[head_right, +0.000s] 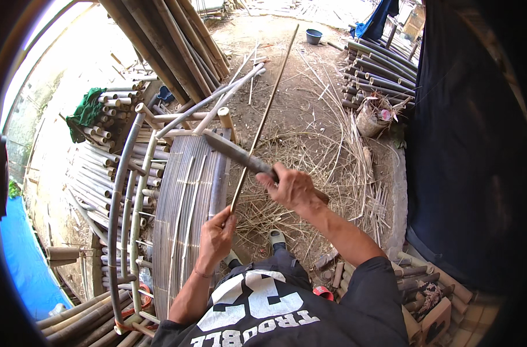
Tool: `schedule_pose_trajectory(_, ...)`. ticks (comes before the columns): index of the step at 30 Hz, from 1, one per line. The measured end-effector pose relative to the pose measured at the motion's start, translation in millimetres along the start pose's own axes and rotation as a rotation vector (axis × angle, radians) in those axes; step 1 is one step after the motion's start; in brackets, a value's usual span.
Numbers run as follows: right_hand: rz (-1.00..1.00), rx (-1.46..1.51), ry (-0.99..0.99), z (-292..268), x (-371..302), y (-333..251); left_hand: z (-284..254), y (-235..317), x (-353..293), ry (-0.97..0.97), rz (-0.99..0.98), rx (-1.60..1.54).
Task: The person uses a machete to split and smooth thin bamboo strips, then weaves them into a rectangular bamboo frame. The person repeatedly cuts the strips, places them into the weave, and adjusts the structure.
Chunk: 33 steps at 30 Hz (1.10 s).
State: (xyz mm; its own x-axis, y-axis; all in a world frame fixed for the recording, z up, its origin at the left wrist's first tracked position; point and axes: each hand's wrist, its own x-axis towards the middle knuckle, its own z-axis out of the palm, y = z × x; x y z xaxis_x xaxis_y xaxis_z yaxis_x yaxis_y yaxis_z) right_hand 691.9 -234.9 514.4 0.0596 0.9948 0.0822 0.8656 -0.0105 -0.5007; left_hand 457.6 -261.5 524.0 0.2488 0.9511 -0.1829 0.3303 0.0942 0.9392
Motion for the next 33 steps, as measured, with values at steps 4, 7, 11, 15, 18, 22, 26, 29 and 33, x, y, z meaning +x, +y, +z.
schedule_pose_trajectory(4, -0.164, -0.04, -0.018, -0.6, -13.0, 2.3, 0.8, -11.3, -14.7, -0.011, 0.027, -0.002)
schedule_pose_trajectory(7, -0.115, -0.032, 0.06, -6.0, 3.9, 28.1, -5.8, -12.5, -27.9, -0.066, 0.093, 0.076)
schedule_pose_trajectory(11, -0.093, -0.069, 0.095, -24.7, 16.7, 46.0, -15.1, -18.7, -57.5, -0.061, 0.135, 0.054)
schedule_pose_trajectory(15, 0.062, -0.108, 0.117, -40.5, 31.9, 80.8, -37.9, -32.6, -86.4, -0.144, 0.065, 0.124)
schedule_pose_trajectory(18, 0.143, -0.192, 0.132, -64.3, 42.4, 112.9, -55.9, -49.0, -117.9, -0.202, 0.035, 0.11)
schedule_pose_trajectory(22, 0.305, 0.222, 0.147, -74.6, 48.2, 122.2, -80.5, -66.6, -152.1, -0.312, -0.316, -0.234)
schedule_pose_trajectory(26, 0.354, 1.233, 0.148, -52.3, 35.1, 55.2, -109.4, -74.8, -142.2, -0.6, -0.675, -0.448)
schedule_pose_trajectory(29, 0.393, 1.346, 0.211, -31.8, 39.0, 37.6, -111.5, -84.9, -123.9, -0.817, -0.282, -0.298)
schedule_pose_trajectory(33, 0.378, 1.391, 0.011, -9.2, 32.1, 0.7, -68.8, -46.5, -65.5, -0.756, -0.112, -0.597)
